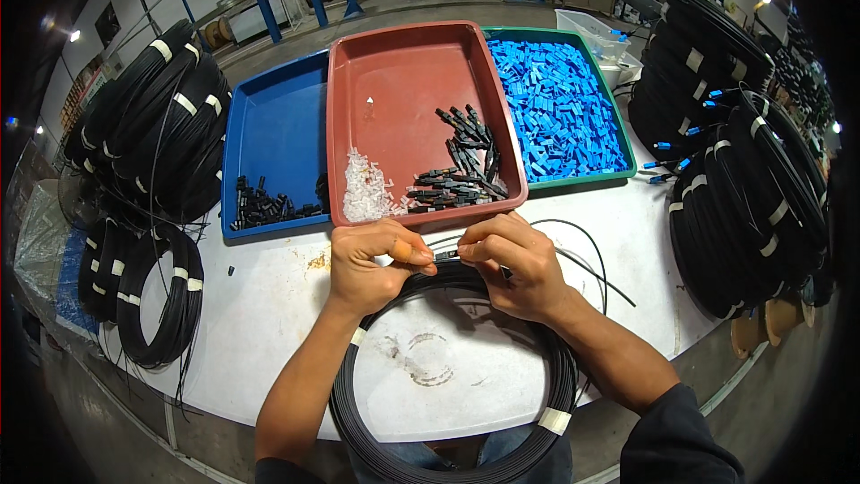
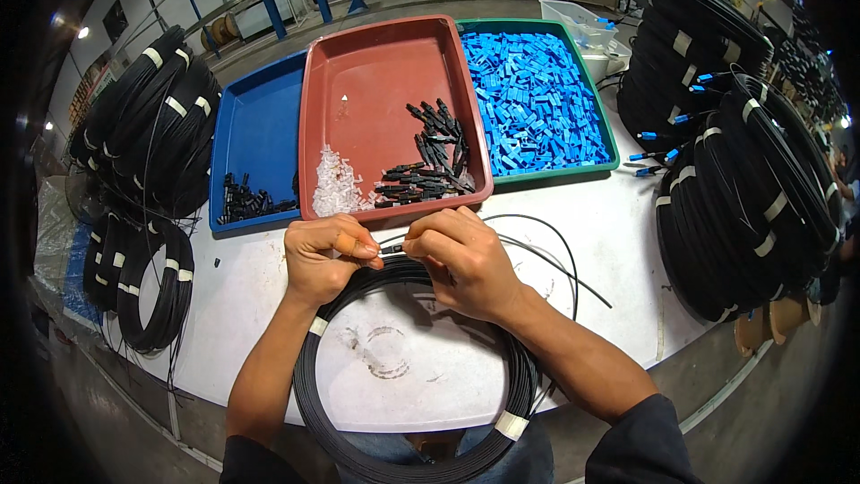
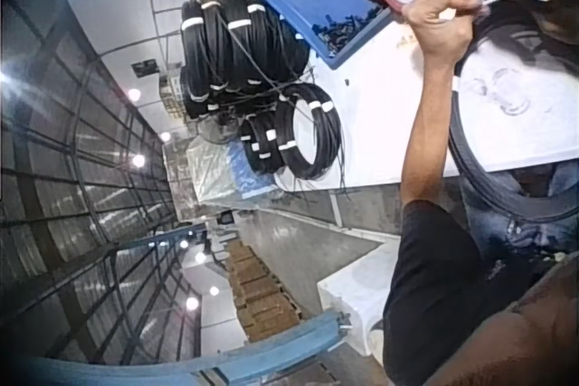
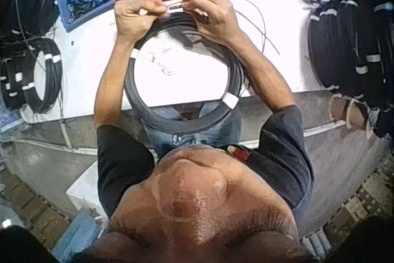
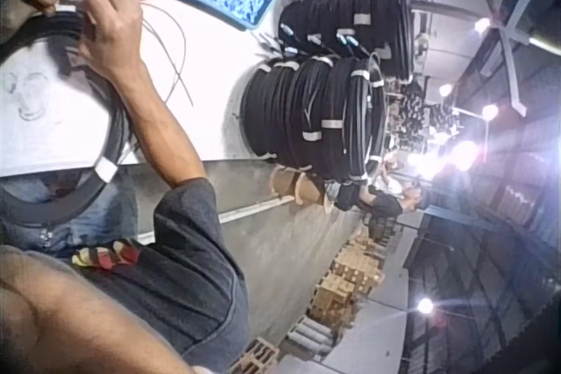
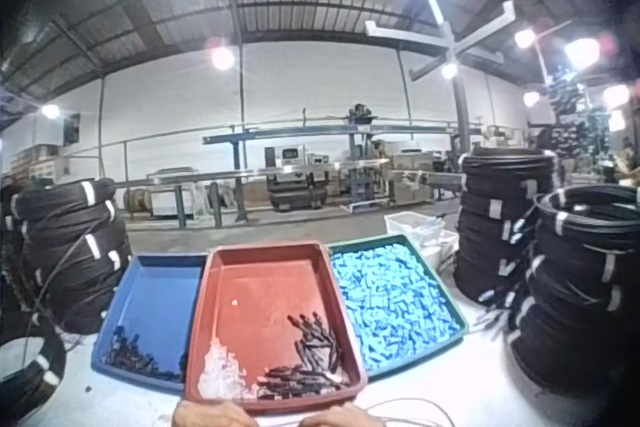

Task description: The person assembles cable connectors by retrieving plastic components from trays and attaching them to the ends of coiled cables by hand.

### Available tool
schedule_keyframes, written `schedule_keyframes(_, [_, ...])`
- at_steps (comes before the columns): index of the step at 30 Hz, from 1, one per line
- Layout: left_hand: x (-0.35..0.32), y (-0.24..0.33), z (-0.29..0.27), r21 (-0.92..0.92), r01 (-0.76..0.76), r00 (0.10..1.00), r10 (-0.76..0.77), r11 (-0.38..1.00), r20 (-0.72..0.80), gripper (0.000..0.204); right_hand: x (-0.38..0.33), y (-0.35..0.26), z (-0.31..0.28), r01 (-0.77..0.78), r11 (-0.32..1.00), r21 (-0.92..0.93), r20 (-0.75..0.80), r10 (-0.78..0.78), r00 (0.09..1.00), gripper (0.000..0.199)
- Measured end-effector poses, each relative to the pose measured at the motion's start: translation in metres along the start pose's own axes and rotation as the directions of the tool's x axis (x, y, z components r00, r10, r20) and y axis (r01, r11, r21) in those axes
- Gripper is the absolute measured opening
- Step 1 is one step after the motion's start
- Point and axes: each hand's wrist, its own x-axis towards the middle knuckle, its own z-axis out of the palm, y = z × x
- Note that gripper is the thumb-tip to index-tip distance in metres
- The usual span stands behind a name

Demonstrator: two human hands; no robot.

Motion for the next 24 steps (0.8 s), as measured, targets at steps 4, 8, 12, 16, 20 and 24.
schedule_keyframes(4, [0.000, 0.002, 0.003, 0.045, -0.011, 1.000, 0.010, 0.999, 0.012, 0.022, -0.001, -0.001, -0.001, 0.003, 1.000, -0.021, 0.026, -0.002, 1.000, 0.032])
schedule_keyframes(8, [0.000, 0.005, 0.005, 0.080, -0.014, 1.000, 0.013, 0.997, 0.013, 0.021, -0.003, 0.002, 0.001, -0.009, 1.000, -0.009, 0.021, 0.009, 1.000, 0.031])
schedule_keyframes(12, [0.002, 0.006, 0.000, 0.069, 0.007, 1.000, -0.008, 0.998, 0.023, 0.022, 0.002, -0.004, 0.001, -0.139, 0.990, 0.034, -0.016, 0.139, 0.990, 0.028])
schedule_keyframes(16, [-0.002, 0.004, -0.002, -0.158, 0.061, 0.990, -0.040, 0.985, 0.138, 0.039, 0.004, 0.003, -0.003, -0.222, 0.974, 0.041, -0.021, 0.223, 0.975, 0.028])
schedule_keyframes(20, [-0.002, 0.004, 0.001, -0.214, 0.246, 0.962, -0.210, 0.945, 0.175, 0.058, 0.002, 0.010, -0.007, -0.178, 0.984, 0.016, 0.062, 0.177, 0.982, 0.028])
schedule_keyframes(24, [-0.001, 0.003, -0.001, -0.082, 0.314, 0.933, -0.291, 0.946, 0.209, 0.053, 0.000, 0.014, -0.003, -0.188, 0.975, 0.117, 0.096, 0.177, 0.979, 0.025])
